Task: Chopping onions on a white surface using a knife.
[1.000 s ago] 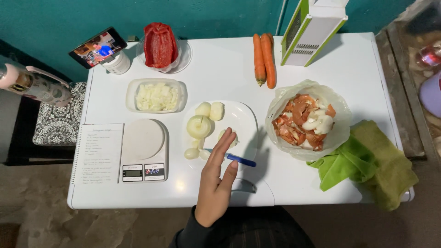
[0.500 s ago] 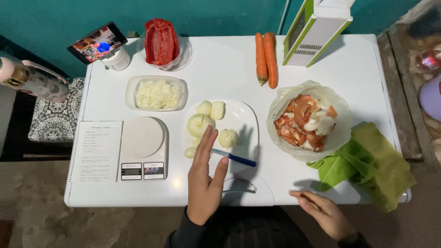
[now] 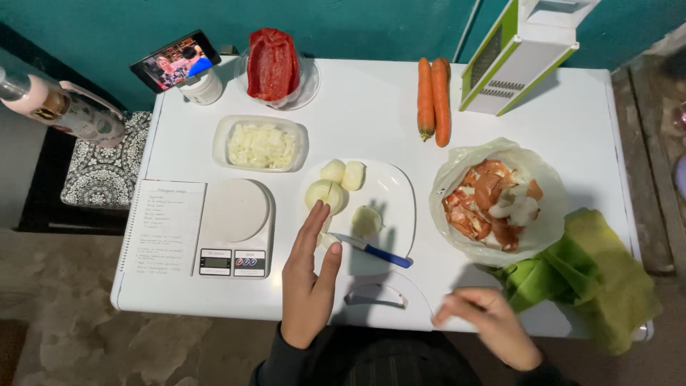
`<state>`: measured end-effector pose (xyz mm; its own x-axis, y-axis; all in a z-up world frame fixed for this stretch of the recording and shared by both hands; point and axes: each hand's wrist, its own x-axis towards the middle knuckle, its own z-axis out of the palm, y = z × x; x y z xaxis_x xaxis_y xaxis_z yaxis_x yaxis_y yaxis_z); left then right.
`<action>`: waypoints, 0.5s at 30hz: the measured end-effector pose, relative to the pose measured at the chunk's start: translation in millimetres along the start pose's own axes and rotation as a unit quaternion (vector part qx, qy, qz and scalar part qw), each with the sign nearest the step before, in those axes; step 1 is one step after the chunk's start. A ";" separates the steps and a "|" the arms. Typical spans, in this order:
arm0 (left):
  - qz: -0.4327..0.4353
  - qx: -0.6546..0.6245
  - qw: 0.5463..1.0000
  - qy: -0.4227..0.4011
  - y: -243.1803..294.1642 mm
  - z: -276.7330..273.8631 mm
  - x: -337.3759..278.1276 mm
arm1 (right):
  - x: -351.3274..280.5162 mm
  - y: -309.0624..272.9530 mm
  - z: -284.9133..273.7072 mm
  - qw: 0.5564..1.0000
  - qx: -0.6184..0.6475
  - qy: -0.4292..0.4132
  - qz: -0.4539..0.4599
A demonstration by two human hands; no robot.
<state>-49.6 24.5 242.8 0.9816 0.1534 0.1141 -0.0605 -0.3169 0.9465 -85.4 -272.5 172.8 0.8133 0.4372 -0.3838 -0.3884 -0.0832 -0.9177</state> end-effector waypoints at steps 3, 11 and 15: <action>-0.003 0.009 1.000 -0.012 -17.0 -1.6 8.7 | 16.6 0.9 17.2 0.862 -0.463 0.197 0.063; 0.026 0.120 0.989 -0.089 -80.1 26.5 45.5 | 48.1 68.9 25.8 0.844 -0.519 0.118 -0.064; 0.234 0.308 0.892 -0.233 -147.3 60.4 70.4 | 85.8 58.7 48.8 0.843 -0.500 0.148 -0.132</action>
<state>39.4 25.5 93.2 0.8525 -0.4905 0.1806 -0.5133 -0.7203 0.4666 -59.6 -196.2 91.0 0.9443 0.3282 -0.0248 0.2625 -0.7965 -0.5447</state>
